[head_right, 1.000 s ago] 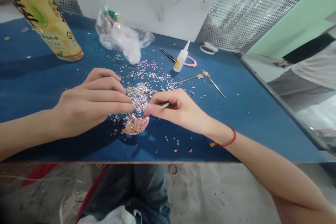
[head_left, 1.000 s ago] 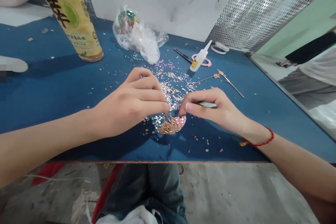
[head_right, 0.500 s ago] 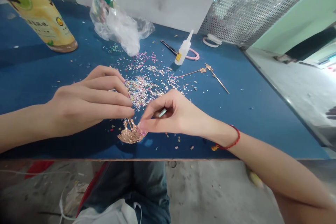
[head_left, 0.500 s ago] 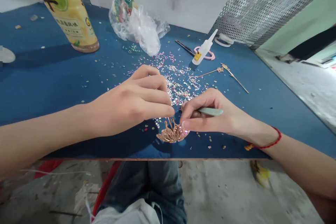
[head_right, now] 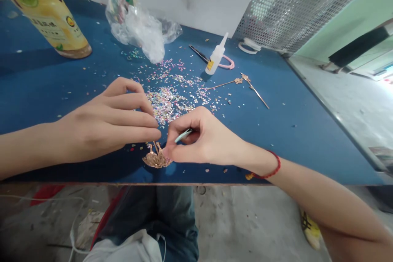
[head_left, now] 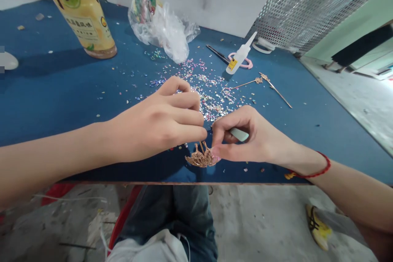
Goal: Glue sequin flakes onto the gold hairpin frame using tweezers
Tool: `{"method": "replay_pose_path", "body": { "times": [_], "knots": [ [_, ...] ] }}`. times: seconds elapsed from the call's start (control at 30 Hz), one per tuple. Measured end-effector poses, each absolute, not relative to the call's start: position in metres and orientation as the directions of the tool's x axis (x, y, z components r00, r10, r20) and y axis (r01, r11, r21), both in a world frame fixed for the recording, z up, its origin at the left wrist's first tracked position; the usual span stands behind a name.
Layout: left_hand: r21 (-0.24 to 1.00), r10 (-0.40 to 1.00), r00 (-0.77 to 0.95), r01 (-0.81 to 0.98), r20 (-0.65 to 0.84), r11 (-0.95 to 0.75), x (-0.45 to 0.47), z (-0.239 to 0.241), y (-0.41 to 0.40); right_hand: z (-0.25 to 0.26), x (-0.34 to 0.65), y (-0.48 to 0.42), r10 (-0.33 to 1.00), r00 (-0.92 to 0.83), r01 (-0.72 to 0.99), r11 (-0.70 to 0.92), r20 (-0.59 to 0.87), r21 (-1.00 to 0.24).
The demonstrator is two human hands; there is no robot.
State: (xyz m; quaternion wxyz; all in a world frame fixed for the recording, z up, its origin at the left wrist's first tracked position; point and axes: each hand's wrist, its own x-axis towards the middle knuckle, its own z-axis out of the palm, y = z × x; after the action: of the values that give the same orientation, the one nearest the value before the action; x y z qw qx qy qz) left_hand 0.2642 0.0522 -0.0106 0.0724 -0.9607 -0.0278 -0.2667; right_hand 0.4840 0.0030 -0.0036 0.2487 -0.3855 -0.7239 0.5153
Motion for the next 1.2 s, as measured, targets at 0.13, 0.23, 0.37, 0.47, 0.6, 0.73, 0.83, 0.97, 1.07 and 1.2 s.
{"method": "replay_pose_path", "body": {
  "times": [0.13,0.23,0.37,0.47,0.6,0.73,0.83,0.97,1.07,1.2],
  "knots": [
    [-0.129,0.008,0.860,0.086,0.510,-0.988,0.2640,-0.0105,0.0522,-0.0046,0.4850,0.0035,0.822,-0.568,0.317,0.163,-0.049,-0.934],
    [-0.123,0.024,0.852,0.103,0.522,-0.987,0.2626,-0.0112,0.0531,-0.0050,0.4873,0.0053,0.825,-0.562,0.294,0.126,-0.064,-0.948],
    [-0.114,0.036,0.820,0.123,0.571,-0.986,0.2610,-0.0119,0.0548,-0.0053,0.4900,0.0082,0.840,-0.533,0.282,0.067,-0.098,-0.957],
    [-0.121,0.027,0.822,0.116,0.569,-0.986,0.2606,-0.0124,0.0551,-0.0052,0.4900,0.0089,0.828,-0.555,0.260,0.078,-0.083,-0.963],
    [-0.109,0.027,0.820,0.108,0.571,-0.988,0.2607,-0.0133,0.0547,-0.0044,0.4888,0.0087,0.813,-0.579,0.227,0.079,-0.069,-0.971],
    [-0.100,0.028,0.824,0.102,0.565,-0.990,0.2615,-0.0131,0.0546,-0.0033,0.4873,0.0084,0.818,-0.570,0.247,0.088,-0.071,-0.965],
    [-0.095,0.037,0.830,0.108,0.556,-0.990,0.2622,-0.0133,0.0548,-0.0031,0.4862,0.0083,0.826,-0.557,0.289,0.094,-0.087,-0.953],
    [-0.107,0.018,0.837,0.091,0.546,-0.990,0.2623,-0.0142,0.0557,-0.0037,0.4856,0.0084,0.825,-0.553,0.322,0.081,-0.118,-0.943],
    [-0.113,0.017,0.843,0.092,0.538,-0.989,0.2611,-0.0136,0.0555,-0.0040,0.4868,0.0092,0.820,-0.562,0.305,0.085,-0.107,-0.949],
    [-0.128,0.041,0.867,0.120,0.496,-0.984,0.2587,-0.0117,0.0545,-0.0040,0.4900,0.0107,0.823,-0.560,0.304,0.091,-0.100,-0.948]
  ]
}}
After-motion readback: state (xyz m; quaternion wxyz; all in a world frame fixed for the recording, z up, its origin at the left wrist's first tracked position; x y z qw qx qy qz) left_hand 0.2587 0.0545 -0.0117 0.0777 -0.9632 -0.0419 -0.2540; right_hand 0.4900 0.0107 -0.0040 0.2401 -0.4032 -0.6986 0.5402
